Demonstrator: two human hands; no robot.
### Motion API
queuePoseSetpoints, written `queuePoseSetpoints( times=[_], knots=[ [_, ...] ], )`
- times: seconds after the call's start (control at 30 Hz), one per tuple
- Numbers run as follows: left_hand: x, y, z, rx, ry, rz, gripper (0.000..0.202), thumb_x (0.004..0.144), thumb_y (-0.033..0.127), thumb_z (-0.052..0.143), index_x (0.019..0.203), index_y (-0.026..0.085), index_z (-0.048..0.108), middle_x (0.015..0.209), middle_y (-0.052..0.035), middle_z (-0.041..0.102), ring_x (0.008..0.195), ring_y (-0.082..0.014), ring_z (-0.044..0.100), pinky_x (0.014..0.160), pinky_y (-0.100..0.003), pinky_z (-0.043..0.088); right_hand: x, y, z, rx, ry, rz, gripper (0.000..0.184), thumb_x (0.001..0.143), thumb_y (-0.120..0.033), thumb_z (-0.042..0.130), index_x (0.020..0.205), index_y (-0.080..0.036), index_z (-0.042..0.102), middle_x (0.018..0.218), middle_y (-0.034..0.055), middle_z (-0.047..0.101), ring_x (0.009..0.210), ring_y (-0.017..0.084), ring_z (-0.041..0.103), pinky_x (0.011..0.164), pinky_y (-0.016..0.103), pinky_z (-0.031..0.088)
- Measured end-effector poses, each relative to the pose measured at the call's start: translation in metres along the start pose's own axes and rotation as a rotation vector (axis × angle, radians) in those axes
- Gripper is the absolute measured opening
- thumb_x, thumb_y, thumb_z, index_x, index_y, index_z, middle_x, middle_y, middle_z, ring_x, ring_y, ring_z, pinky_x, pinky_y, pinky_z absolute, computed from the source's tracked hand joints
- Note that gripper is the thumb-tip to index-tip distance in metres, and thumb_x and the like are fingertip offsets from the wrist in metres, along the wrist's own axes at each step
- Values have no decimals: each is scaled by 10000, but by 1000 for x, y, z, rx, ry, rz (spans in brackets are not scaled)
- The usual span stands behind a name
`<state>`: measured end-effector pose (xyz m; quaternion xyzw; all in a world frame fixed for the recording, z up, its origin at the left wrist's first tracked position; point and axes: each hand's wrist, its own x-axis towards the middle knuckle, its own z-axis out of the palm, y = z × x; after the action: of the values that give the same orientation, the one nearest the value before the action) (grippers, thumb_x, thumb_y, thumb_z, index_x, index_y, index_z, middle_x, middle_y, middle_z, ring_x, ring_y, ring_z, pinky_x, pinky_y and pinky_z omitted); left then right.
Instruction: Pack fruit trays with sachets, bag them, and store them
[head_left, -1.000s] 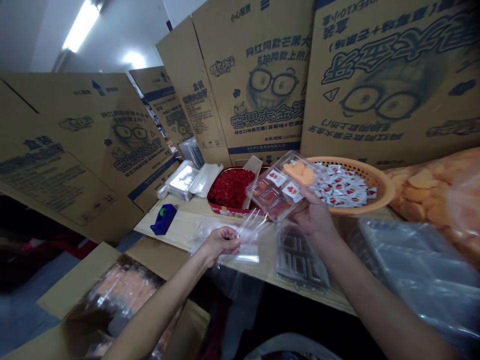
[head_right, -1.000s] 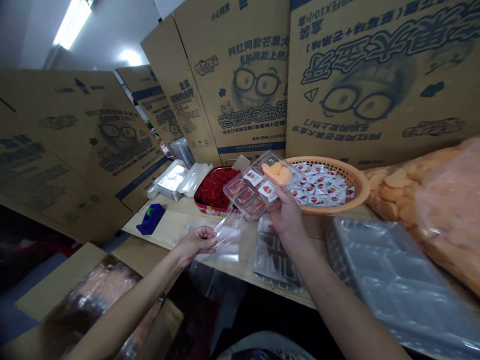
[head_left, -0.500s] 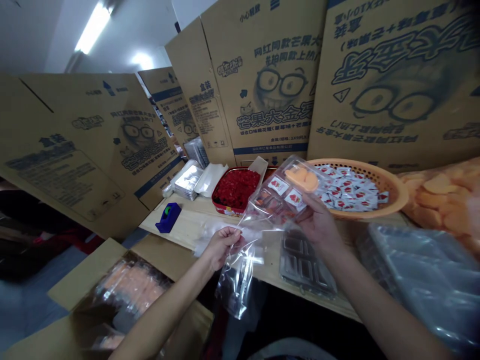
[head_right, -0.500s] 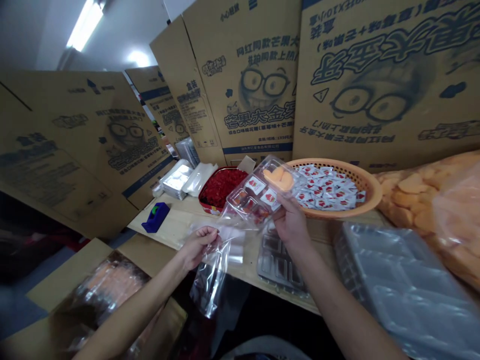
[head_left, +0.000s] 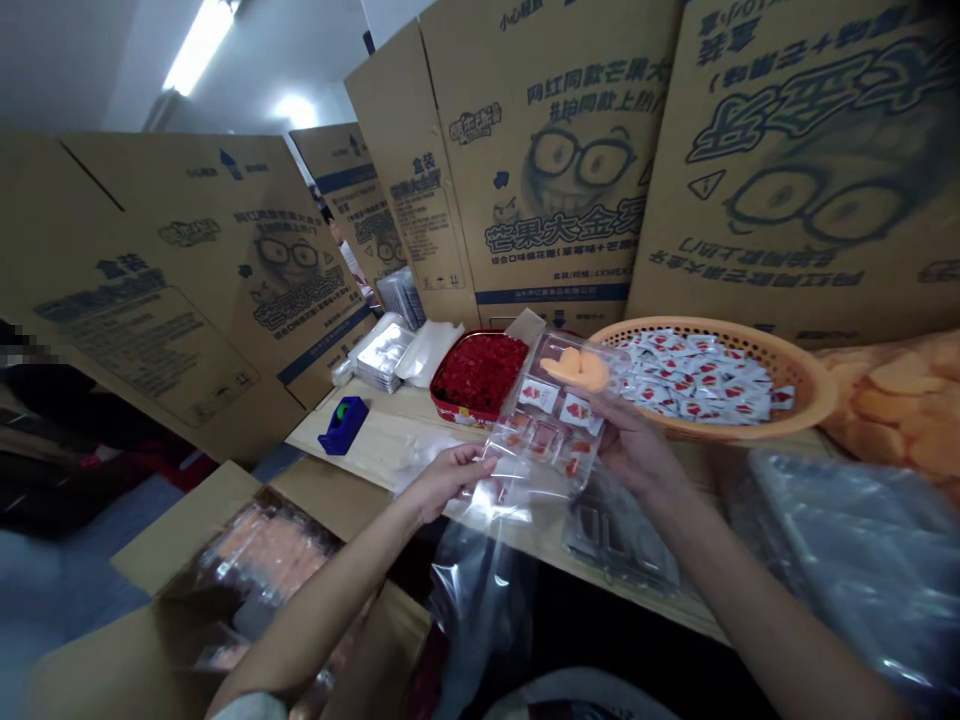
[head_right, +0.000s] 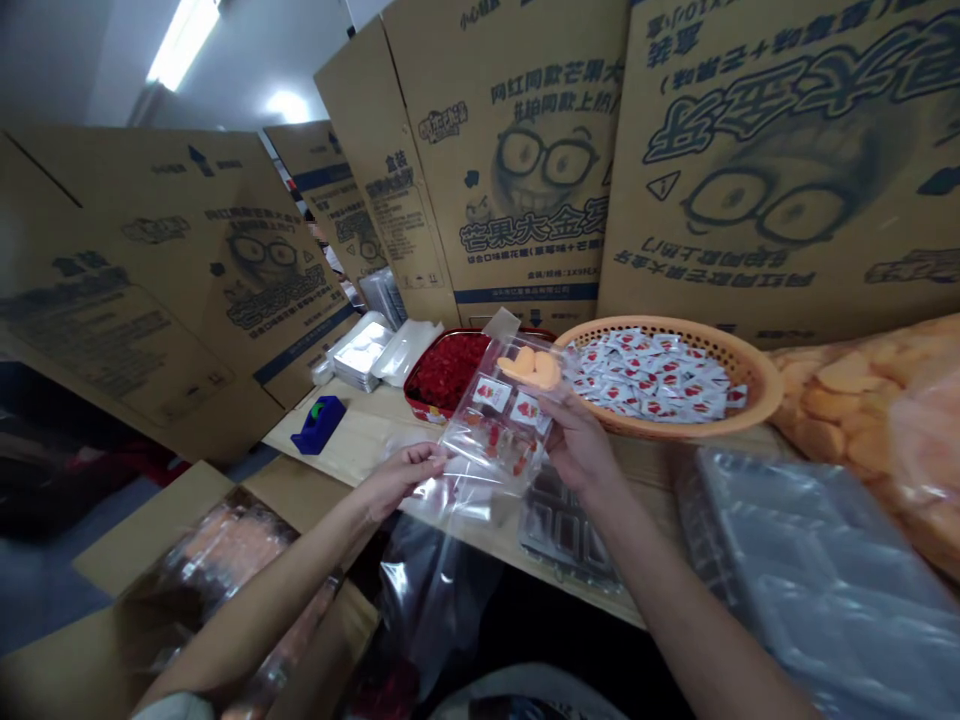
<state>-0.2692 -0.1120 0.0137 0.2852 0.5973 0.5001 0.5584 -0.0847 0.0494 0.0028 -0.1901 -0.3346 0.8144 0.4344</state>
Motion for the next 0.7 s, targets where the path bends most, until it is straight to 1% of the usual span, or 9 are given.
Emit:
queuePoseSetpoints(
  times=[0.1,0.23,0.33,0.43,0.5,0.57,0.63,0.7],
  knots=[
    [8,3,1,-35,-93,-38,374,657,403,749,866,109,647,721,-88,695,614,-177,652,605,-269,499,-4,1,7,-47,-21,72,237,668,-173,714,902,-201,688,960,17,708,783,177,673,636,260,586],
    [16,4,4,-186,-47,-120,329,694,366,711,901,116,657,736,-69,695,628,-181,654,584,-273,510,-8,4,12,-100,-21,146,246,669,-190,725,912,-199,685,944,23,708,729,160,665,580,234,561],
    [21,0,5,-231,-52,-158,287,742,372,664,884,123,657,724,-65,692,608,-172,645,564,-264,505,-11,6,13,-118,-22,178,233,670,-189,731,898,-192,684,933,31,708,746,151,659,623,224,552],
    [24,-5,6,-296,-34,-114,235,752,335,663,837,116,650,737,-68,689,613,-161,641,600,-269,518,-15,9,16,-138,-27,191,225,669,-186,733,887,-195,682,953,30,703,818,149,653,703,217,541],
    [25,-7,7,-352,-29,-92,226,740,312,677,848,116,643,751,-70,687,631,-176,649,620,-293,528,-19,10,16,-175,-30,216,235,656,-179,740,882,-198,679,956,29,701,840,156,650,724,223,535],
    [25,-7,9,-398,-25,-92,234,733,303,686,869,119,638,742,-68,684,625,-181,650,602,-293,527,-22,12,15,-226,-32,251,210,652,-192,744,850,-193,677,929,34,701,816,163,649,703,233,535],
    [22,-6,10,-423,-25,-78,223,726,280,695,870,120,635,726,-59,679,593,-164,639,580,-273,519,-21,13,11,-256,-25,277,186,652,-207,744,822,-195,670,902,34,699,786,163,646,677,240,536],
    [19,-6,12,-437,-60,-57,213,717,243,702,874,117,635,745,-58,683,595,-153,638,595,-266,520,-17,12,7,-265,-31,250,210,655,-229,739,850,-223,661,915,18,692,781,165,643,655,253,540]
  ],
)
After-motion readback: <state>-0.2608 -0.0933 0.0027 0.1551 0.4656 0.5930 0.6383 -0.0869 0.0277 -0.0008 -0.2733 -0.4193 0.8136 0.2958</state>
